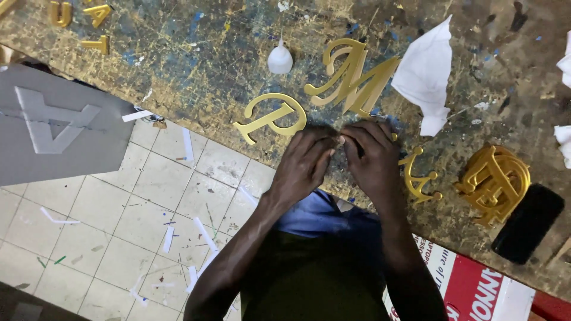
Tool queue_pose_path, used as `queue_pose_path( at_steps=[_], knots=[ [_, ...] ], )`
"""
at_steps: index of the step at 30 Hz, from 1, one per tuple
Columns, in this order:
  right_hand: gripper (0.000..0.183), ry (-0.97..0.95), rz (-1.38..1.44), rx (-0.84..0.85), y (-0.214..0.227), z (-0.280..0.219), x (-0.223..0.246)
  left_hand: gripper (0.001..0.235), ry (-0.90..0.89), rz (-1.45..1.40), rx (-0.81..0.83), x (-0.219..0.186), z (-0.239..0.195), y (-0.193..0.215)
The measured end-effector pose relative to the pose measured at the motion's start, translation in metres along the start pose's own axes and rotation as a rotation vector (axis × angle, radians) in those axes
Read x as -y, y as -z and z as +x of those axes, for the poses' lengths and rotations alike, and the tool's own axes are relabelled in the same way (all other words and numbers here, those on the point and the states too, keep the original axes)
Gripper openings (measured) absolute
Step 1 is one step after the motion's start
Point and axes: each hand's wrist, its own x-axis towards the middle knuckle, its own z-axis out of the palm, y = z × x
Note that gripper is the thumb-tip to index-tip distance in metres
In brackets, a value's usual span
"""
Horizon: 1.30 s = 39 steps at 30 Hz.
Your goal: Applying adhesive to the back of decorative gold letters and carefully pressing them onto a sign base for assembly.
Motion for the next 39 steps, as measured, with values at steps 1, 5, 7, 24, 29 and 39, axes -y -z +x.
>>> queue_pose_path(
  at_steps=[1,5,7,24,29,39],
  knots=[
    [0.009,-0.003,-0.005,0.000,0.000,0.001,-0.006,0.016,-0.002,-0.006,0.000,0.001,0.002,0.001],
    [0.014,-0.009,-0.143,-0.108,0.000,0.001,-0.032,0.015,0.015,0.008,0.010,0.003,0.013,0.002],
    [0.024,-0.042,-0.202,-0.170,0.001,0.002,-0.045,0.016,0.016,0.008,0.032,0.008,0.032,0.004],
    [0.020,-0.259,0.044,-0.057,0.036,0.021,-0.136,0.032,0.174,0.530,0.374,0.070,0.081,-0.020],
    [0.033,-0.144,-0.188,-0.253,0.088,0.021,-0.161,0.042,0.211,0.555,0.362,0.066,0.085,-0.028],
    [0.024,-0.161,-0.134,0.034,0.019,0.010,-0.104,0.037,0.188,0.551,0.214,0.084,0.077,-0.061]
  ],
)
